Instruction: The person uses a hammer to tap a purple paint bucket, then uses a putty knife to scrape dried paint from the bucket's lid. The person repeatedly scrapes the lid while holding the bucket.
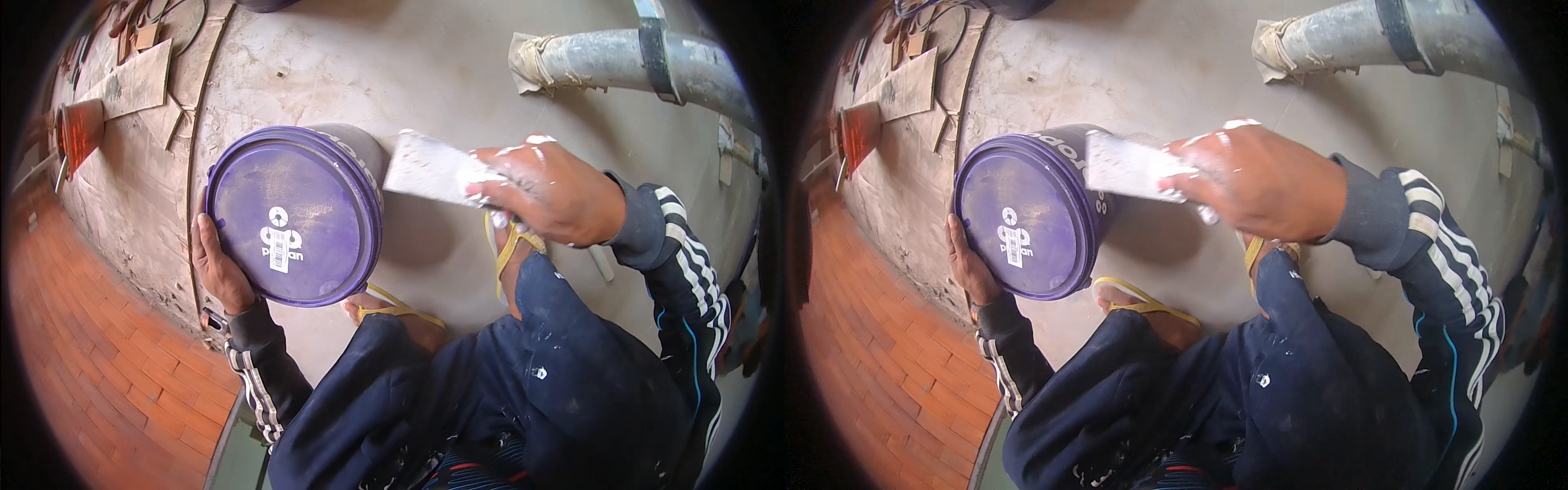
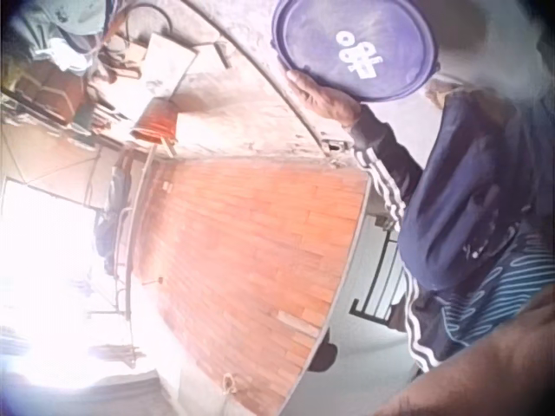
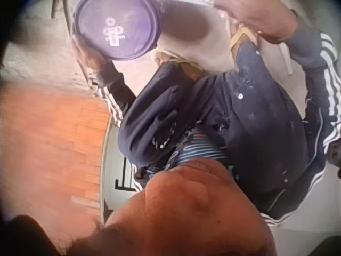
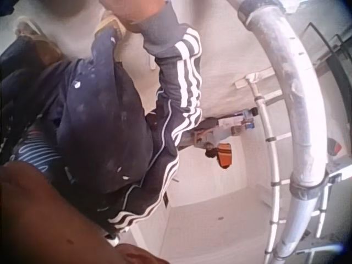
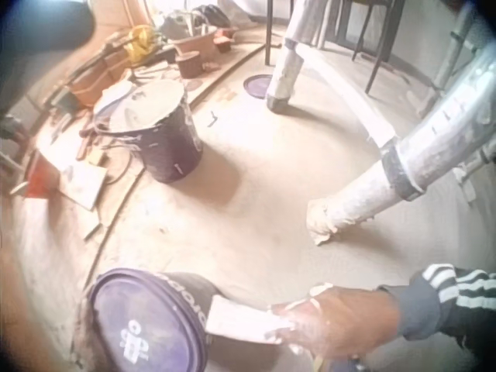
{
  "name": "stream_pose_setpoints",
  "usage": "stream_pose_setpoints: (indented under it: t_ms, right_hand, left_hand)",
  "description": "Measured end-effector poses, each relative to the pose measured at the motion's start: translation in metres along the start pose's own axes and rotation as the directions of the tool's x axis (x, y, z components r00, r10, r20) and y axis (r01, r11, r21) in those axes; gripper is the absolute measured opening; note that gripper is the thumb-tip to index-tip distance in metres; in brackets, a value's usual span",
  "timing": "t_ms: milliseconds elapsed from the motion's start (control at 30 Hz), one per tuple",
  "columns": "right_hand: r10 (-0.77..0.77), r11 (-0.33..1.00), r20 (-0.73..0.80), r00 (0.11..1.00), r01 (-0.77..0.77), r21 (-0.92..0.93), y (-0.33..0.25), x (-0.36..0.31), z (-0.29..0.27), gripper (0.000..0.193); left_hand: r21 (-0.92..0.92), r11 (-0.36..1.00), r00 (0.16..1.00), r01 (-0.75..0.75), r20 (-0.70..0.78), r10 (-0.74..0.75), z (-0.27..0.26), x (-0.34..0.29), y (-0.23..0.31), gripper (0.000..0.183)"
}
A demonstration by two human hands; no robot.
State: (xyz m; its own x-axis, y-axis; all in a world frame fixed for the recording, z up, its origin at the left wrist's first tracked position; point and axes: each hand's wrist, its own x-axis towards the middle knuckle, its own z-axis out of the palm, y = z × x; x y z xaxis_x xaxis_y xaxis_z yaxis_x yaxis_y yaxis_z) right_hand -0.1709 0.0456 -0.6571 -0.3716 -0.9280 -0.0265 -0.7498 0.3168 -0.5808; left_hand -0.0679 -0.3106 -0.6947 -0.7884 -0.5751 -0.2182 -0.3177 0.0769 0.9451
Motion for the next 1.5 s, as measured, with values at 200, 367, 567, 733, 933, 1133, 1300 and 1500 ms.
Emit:
stream_pose_setpoints:
  t_ms: [200,367,567,733,933,1133,1300,1500]
  right_hand:
    - [0.131,0.972,-0.117,0.984,-0.105,0.210,-0.010,0.026,0.002,0.021]
    - [0.293,0.868,-0.074,0.953,-0.233,0.439,-0.010,0.029,0.006,0.023]
    - [0.300,0.855,0.068,0.951,-0.300,0.423,-0.008,0.026,0.007,0.025]
    - [0.273,0.924,-0.078,0.959,-0.239,0.298,-0.011,0.029,0.020,0.026]
    - [0.379,0.883,0.060,0.923,-0.380,0.275,-0.022,0.035,0.001,0.020]
    - [0.388,0.863,0.078,0.918,-0.392,0.319,-0.023,0.038,-0.005,0.016]
    - [0.382,0.835,-0.001,0.924,-0.345,0.428,-0.008,0.034,0.017,0.021]
    - [0.096,-0.350,0.504,0.859,-0.444,0.825,0.029,0.026,0.077,0.031]
  left_hand:
    - [0.051,0.999,1.000,-0.015,-0.008,0.016,-0.006,0.005,-0.007,0.042]
    - [0.056,0.998,0.999,-0.037,0.013,0.036,-0.007,0.006,-0.007,0.043]
    - [0.014,0.999,0.999,0.037,-0.008,-0.037,0.001,0.001,-0.004,0.044]
    - [0.027,0.999,1.000,0.030,-0.006,-0.030,-0.008,0.003,-0.010,0.045]
    - [-0.018,1.000,0.999,0.008,0.039,-0.007,0.007,0.000,-0.002,0.047]
    - [-0.021,1.000,1.000,0.004,-0.026,-0.004,0.018,-0.003,0.002,0.044]
    - [0.096,0.995,0.998,-0.014,-0.063,0.020,0.007,-0.002,0.001,0.043]
    - [0.060,0.997,0.999,0.052,-0.006,-0.051,0.003,-0.002,-0.004,0.047]
